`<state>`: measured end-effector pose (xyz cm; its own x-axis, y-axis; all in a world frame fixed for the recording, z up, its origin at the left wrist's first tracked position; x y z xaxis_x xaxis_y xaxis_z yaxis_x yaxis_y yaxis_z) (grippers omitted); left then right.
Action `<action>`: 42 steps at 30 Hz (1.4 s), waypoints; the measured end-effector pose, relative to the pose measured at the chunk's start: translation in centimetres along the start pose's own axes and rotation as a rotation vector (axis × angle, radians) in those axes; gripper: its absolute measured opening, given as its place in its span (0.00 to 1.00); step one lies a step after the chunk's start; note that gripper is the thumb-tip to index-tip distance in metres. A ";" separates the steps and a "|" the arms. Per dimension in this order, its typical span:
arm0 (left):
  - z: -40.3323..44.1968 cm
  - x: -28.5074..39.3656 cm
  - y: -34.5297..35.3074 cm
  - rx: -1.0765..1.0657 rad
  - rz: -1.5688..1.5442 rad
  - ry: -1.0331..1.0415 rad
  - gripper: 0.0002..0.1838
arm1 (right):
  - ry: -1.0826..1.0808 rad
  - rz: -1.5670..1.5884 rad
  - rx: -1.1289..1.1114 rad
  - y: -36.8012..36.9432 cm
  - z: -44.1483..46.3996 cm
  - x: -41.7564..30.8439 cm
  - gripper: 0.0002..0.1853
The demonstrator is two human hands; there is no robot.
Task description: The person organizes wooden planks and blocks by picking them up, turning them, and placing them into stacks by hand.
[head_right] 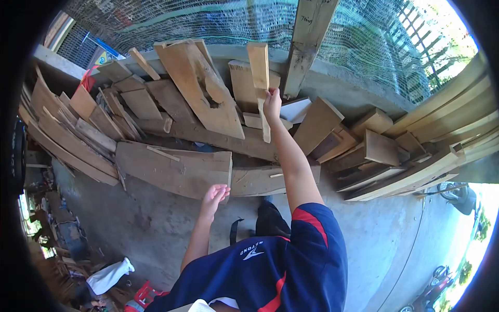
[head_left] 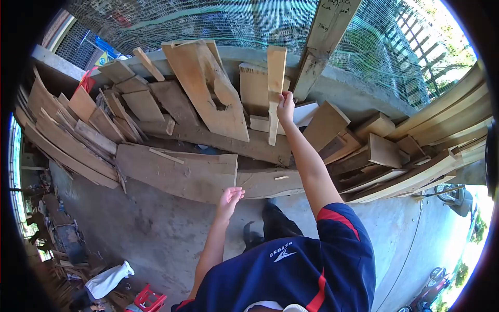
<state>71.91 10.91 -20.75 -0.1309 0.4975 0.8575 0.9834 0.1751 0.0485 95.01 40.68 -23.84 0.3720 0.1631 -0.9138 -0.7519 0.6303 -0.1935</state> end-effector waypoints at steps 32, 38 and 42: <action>-0.6 1.5 2.6 -0.079 -0.002 -0.149 0.13 | 0.144 -0.287 0.012 1.0 5.0 5.8 0.17; -1.7 0.9 1.7 -0.069 -0.011 -0.137 0.13 | 0.141 -0.383 -0.089 -0.8 0.0 8.1 0.19; -3.3 0.8 2.0 -0.090 -0.027 -0.081 0.12 | 0.350 -0.546 -0.494 -2.6 -12.8 12.1 0.19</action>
<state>74.18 8.84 -18.30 -0.1634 0.5613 0.8114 0.9862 0.1140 0.1198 94.50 31.30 -39.01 0.6250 -0.3686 -0.6881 -0.6976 0.1319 -0.7043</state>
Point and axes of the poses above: each hand's wrist, its own z-axis towards the middle knuckle, its own y-axis out of the palm, x = y × z, the point moved 5 cm from there along z, towards the middle knuckle, and after that the axes turned 10 degrees about x, right-handed, at the moved point
